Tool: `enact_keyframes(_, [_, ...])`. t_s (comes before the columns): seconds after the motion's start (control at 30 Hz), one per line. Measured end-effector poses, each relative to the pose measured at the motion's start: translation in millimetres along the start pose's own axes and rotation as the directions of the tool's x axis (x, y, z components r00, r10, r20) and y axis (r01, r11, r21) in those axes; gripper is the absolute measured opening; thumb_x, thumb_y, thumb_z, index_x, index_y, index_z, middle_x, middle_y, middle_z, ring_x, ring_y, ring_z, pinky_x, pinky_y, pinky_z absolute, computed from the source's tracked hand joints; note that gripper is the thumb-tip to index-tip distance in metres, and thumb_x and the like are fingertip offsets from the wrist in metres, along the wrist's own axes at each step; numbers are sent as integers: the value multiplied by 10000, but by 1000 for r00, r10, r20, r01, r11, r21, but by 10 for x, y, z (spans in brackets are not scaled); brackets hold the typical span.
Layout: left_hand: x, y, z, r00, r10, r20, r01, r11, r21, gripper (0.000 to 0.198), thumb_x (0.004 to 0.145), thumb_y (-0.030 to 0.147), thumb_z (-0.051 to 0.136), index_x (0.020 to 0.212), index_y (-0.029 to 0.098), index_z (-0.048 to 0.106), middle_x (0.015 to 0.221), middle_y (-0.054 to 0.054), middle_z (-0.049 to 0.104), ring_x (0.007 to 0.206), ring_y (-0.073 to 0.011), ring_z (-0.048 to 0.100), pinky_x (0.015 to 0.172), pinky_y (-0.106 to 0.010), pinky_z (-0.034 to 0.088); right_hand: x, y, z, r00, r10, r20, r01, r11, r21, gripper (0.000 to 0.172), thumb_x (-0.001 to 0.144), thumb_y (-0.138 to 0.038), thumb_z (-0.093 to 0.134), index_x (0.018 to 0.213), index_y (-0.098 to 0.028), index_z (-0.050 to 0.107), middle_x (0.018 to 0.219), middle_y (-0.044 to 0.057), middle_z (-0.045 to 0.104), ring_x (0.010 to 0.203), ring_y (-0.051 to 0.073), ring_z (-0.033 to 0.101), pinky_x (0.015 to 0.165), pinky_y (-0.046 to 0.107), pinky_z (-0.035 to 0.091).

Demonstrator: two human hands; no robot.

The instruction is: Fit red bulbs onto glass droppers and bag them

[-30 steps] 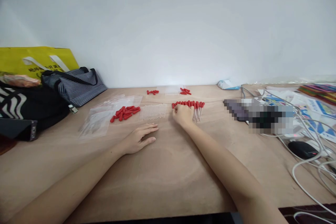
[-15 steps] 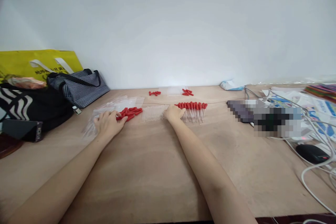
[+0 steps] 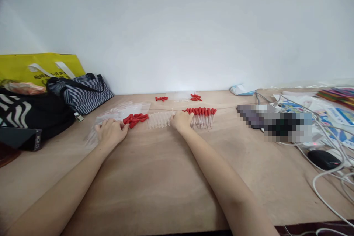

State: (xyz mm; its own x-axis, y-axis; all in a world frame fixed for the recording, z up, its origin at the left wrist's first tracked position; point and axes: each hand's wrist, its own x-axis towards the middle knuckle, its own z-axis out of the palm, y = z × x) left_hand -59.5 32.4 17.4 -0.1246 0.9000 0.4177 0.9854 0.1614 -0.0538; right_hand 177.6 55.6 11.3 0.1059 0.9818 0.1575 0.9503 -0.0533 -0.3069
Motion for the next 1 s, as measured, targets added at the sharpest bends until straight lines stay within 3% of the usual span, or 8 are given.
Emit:
enact_keyframes(0.13, [-99, 130, -101, 976, 149, -159, -160, 985, -59, 298, 762, 384, 460, 693, 157, 641, 841, -112, 565, 879, -291, 470, 765, -432, 288, -211, 206, -110, 971, -238, -4, 238, 971, 5, 247, 815, -328, 426, 837, -165, 610, 883, 90, 635, 907, 215, 519, 768, 315, 308])
enact_keyframes(0.23, [-248, 315, -145, 910, 361, -205, -401, 891, -212, 256, 765, 372, 489, 691, 171, 630, 801, -74, 555, 839, -243, 481, 763, -392, 316, -401, 477, -165, 847, -531, 15, 531, 847, -28, 211, 825, -301, 439, 800, -150, 585, 811, 87, 621, 836, 205, 506, 719, 304, 312])
enact_keyframes(0.3, [-356, 437, -141, 850, 486, -203, -527, 789, -315, 228, 760, 363, 511, 680, 180, 621, 777, -57, 543, 805, -217, 486, 747, -368, 338, -509, 654, -185, 798, -602, 28, 603, 798, -17, 186, 823, -292, 457, 763, -157, 570, 777, 71, 609, 802, 193, 500, 707, 302, 309])
enact_keyframes(0.4, [-480, 565, -110, 777, 598, -194, -617, 665, -420, 203, 764, 348, 518, 682, 182, 600, 767, -46, 525, 783, -199, 485, 718, -345, 367, -608, 844, -193, 772, -635, 19, 634, 773, 22, 193, 821, -322, 473, 734, -174, 563, 747, 51, 593, 775, 185, 493, 689, 300, 307])
enact_keyframes(0.5, [-535, 617, -85, 760, 630, -159, -608, 603, -517, 181, 772, 333, 512, 708, 174, 573, 775, -41, 526, 764, -185, 495, 704, -331, 395, -633, 927, -184, 760, -650, 21, 648, 760, 59, 186, 813, -338, 487, 744, -183, 562, 740, 42, 585, 764, 183, 486, 687, 301, 312])
enact_keyframes(0.67, [-546, 625, -68, 795, 599, -95, -510, 575, -639, 173, 749, 342, 545, 801, 178, 567, 824, -37, 545, 811, -189, 525, 739, -337, 427, -626, 930, -164, 758, -652, -6, 644, 748, 163, 190, 773, -371, 536, 766, -182, 555, 753, 38, 567, 748, 169, 480, 691, 292, 339])
enact_keyframes(0.8, [-558, 660, -10, 776, 626, -82, -499, 528, -687, 263, 733, 358, 570, 941, 199, 598, 907, -46, 557, 867, -195, 536, 777, -342, 435, -634, 900, -120, 780, -625, -38, 614, 752, 240, 233, 733, -404, 579, 798, -183, 548, 787, 39, 556, 767, 165, 485, 696, 286, 355])
enact_keyframes(1.0, [-564, 747, 47, 761, 640, -106, -504, 481, -717, 150, 793, 254, 508, 799, 205, 650, 912, -41, 595, 879, -181, 541, 790, -332, 431, -648, 832, -28, 798, -602, 3, 582, 772, 255, 159, 789, -330, 521, 744, -178, 521, 791, 38, 564, 774, 156, 477, 704, 281, 343])
